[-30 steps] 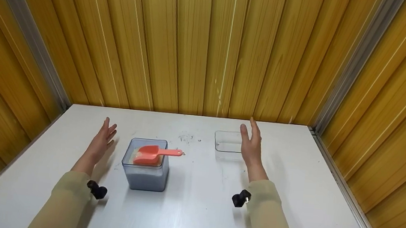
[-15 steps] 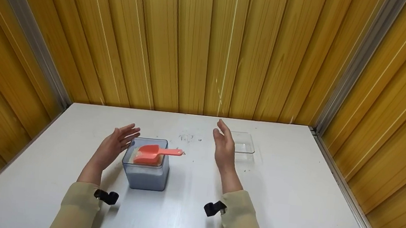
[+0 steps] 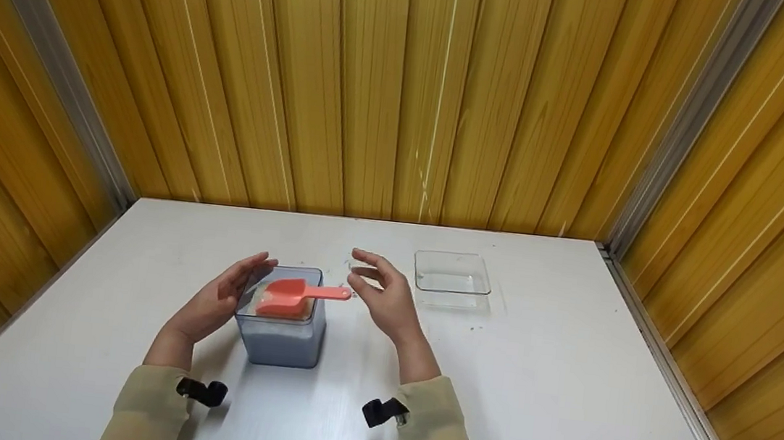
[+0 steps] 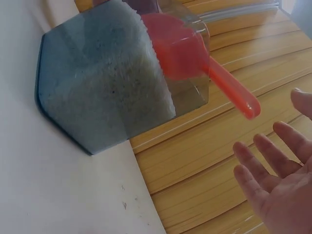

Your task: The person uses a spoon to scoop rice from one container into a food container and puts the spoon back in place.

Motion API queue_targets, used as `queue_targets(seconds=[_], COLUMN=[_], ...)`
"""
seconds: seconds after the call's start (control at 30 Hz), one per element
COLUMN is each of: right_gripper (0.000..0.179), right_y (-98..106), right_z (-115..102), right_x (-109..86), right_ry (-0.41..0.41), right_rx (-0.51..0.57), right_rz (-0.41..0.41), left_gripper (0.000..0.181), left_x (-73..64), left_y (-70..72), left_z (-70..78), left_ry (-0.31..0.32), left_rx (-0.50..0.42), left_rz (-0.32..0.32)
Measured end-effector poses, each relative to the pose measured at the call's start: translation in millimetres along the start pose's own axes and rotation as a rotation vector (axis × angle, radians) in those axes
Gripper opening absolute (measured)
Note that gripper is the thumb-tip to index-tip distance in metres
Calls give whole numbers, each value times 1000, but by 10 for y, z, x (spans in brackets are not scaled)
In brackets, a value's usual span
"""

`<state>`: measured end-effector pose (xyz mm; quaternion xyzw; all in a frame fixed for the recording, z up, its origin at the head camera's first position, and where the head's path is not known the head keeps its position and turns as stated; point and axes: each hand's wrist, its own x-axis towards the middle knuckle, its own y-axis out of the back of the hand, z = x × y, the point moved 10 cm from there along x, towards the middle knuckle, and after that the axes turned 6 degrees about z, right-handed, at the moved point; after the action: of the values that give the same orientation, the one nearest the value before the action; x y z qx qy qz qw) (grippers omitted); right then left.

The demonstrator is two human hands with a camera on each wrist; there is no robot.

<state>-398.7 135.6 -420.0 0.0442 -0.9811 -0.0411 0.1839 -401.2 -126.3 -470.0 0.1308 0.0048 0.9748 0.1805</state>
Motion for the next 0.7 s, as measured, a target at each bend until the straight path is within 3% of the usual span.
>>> queue_targets(seconds=[0.3, 0.47, 0.7], right_gripper=[50, 45, 35], right_y=[-231, -248, -267], right_z=[-14, 20, 42], right_x=[-103, -133, -136], right_ry=[-57, -59, -66], right_rx=[-103, -195, -245], right_rz=[-153, -159, -141], left_gripper=[118, 118, 115], left_x=[-44, -67, -64], left_y=[-26, -18, -16], left_z=[-42, -25, -29], left_ry=[113, 121, 128], left_rx=[78, 103, 108], left_rz=[-16, -25, -9])
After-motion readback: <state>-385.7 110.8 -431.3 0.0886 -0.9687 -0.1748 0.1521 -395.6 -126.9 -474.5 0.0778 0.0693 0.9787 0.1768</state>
